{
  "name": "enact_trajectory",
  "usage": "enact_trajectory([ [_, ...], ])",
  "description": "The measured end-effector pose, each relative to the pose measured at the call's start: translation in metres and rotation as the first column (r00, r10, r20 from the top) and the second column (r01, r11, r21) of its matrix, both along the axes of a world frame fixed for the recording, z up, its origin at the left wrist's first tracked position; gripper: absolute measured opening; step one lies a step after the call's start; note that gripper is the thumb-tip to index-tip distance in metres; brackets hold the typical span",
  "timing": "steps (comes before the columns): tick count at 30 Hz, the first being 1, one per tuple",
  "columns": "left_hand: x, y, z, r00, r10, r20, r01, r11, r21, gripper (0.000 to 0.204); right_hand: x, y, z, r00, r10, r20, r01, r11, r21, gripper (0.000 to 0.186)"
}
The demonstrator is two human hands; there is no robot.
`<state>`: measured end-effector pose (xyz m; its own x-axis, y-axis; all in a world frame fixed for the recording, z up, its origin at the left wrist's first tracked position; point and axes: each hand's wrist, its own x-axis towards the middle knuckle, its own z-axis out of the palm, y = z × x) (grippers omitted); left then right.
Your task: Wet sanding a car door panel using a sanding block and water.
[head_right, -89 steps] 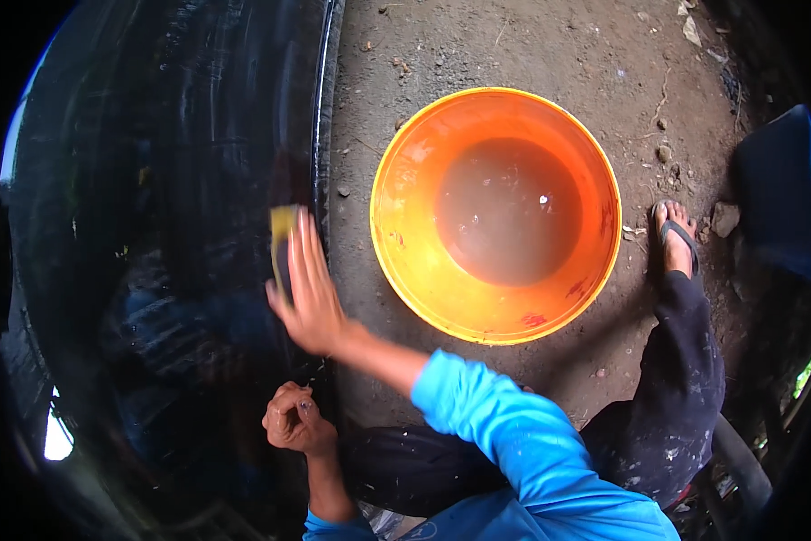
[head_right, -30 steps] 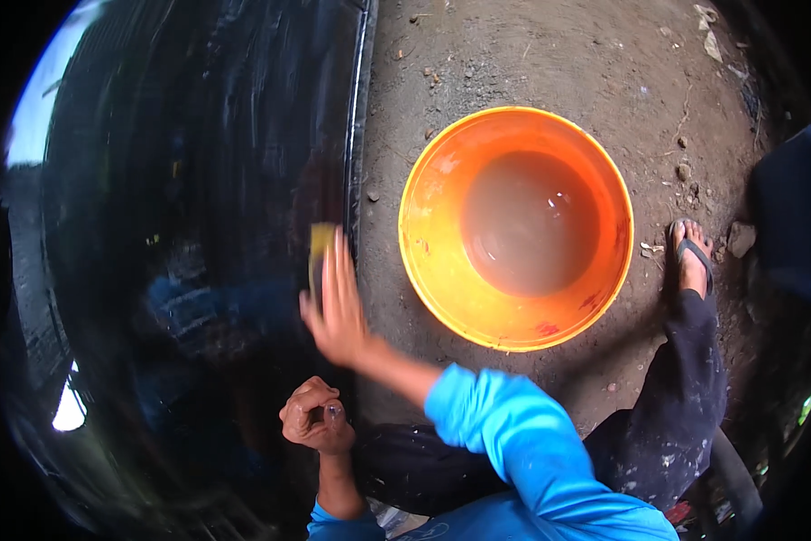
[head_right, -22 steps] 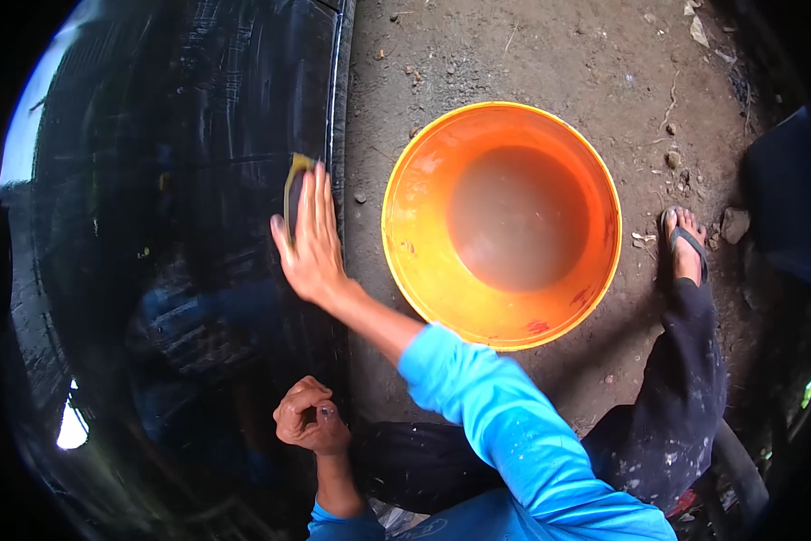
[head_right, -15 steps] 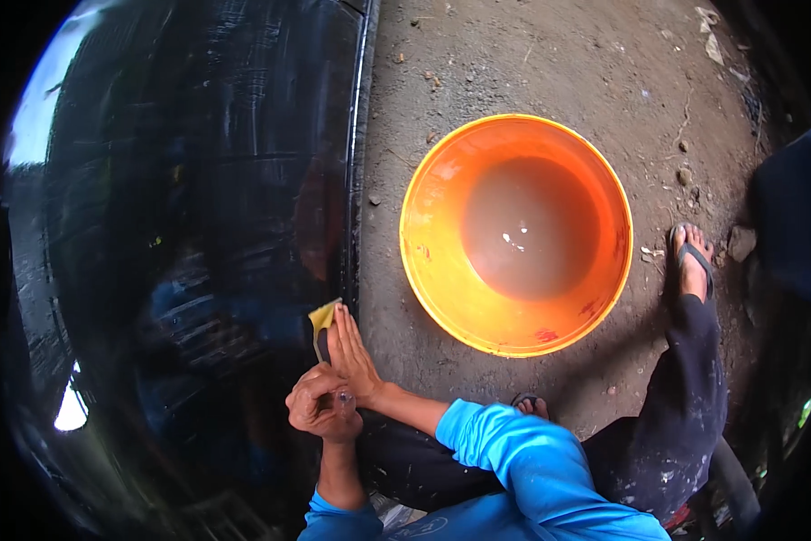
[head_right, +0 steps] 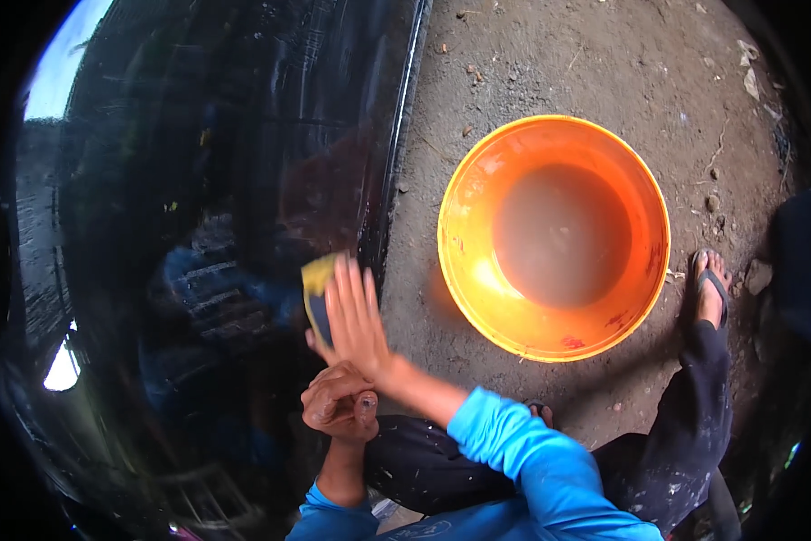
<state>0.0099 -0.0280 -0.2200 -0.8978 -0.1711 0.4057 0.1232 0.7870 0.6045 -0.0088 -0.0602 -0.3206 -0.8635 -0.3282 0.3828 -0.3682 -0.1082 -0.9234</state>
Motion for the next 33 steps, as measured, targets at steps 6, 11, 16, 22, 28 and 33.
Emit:
enact_trajectory([
  [6,0.024,-0.001,0.008,0.999,0.044,-0.019,-0.043,0.999,0.018,0.009,-0.178,-0.022,0.006,0.981,-0.174,0.088,0.172,0.985,0.029,0.073],
  [11,0.041,-0.003,0.01,0.995,0.09,-0.038,-0.091,0.996,-0.017,0.009,-0.197,-0.013,0.016,0.979,-0.204,0.025,0.202,0.93,-0.306,0.067],
  [16,0.044,0.002,0.019,0.994,0.105,-0.009,-0.105,0.994,-0.028,0.012,-0.134,-0.02,0.019,0.976,-0.168,-0.141,0.158,0.984,-0.081,0.077],
  [22,0.032,0.003,0.013,1.0,0.001,0.018,0.001,0.998,-0.064,0.024,0.057,-0.005,-0.013,0.952,0.187,-0.243,-0.143,0.972,0.188,0.07],
  [28,0.048,0.003,0.021,1.0,-0.02,0.024,0.021,0.999,-0.034,0.06,-0.13,-0.016,0.035,0.992,-0.116,-0.056,0.115,0.993,-0.018,0.077],
  [33,0.019,0.009,0.015,0.998,-0.031,0.054,0.034,0.997,-0.068,0.022,0.083,0.001,-0.031,0.97,0.031,-0.241,-0.023,0.999,0.037,0.073],
])
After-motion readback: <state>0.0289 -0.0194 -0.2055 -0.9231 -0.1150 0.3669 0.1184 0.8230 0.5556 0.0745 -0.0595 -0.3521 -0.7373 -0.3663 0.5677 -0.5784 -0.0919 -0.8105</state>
